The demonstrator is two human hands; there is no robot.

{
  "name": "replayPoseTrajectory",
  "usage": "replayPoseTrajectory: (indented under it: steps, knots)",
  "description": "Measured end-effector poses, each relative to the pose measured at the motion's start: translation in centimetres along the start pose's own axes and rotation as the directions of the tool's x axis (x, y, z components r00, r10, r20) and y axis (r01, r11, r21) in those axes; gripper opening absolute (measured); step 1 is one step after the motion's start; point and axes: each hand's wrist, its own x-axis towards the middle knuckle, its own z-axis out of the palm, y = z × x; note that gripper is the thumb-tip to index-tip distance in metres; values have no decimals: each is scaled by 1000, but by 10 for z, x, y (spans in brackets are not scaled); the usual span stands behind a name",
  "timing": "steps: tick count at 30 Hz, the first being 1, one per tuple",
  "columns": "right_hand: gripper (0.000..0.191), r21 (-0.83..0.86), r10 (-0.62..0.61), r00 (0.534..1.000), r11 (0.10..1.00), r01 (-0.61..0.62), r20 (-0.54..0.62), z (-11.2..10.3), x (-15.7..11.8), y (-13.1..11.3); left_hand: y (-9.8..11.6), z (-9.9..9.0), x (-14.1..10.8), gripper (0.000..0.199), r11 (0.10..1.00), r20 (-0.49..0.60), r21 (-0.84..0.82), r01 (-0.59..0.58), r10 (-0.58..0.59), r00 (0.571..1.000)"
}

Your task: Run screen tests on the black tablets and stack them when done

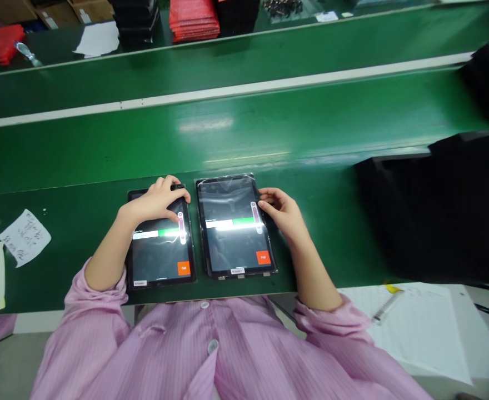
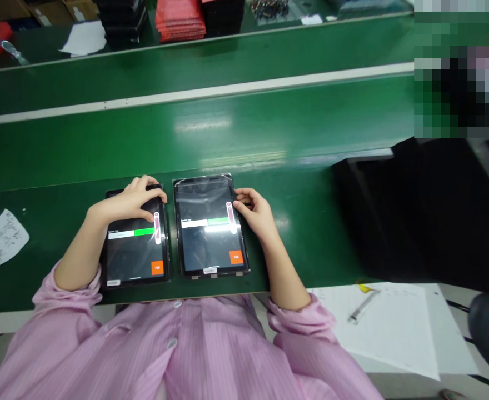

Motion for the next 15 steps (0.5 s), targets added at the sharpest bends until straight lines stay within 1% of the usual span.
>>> replayPoseTrajectory:
  steps: [9, 15]
  knots:
    - [29, -37, -3, 1000, 999, 4, 9, -1, -1, -2, -2, 0, 0, 48, 1000, -10, -4, -9, 9, 1000]
    - [29, -41, 3, 1000, 999, -3, 7, -1, 0, -1, -2, 5, 3, 52, 1000, -27, 3, -14, 14, 1000]
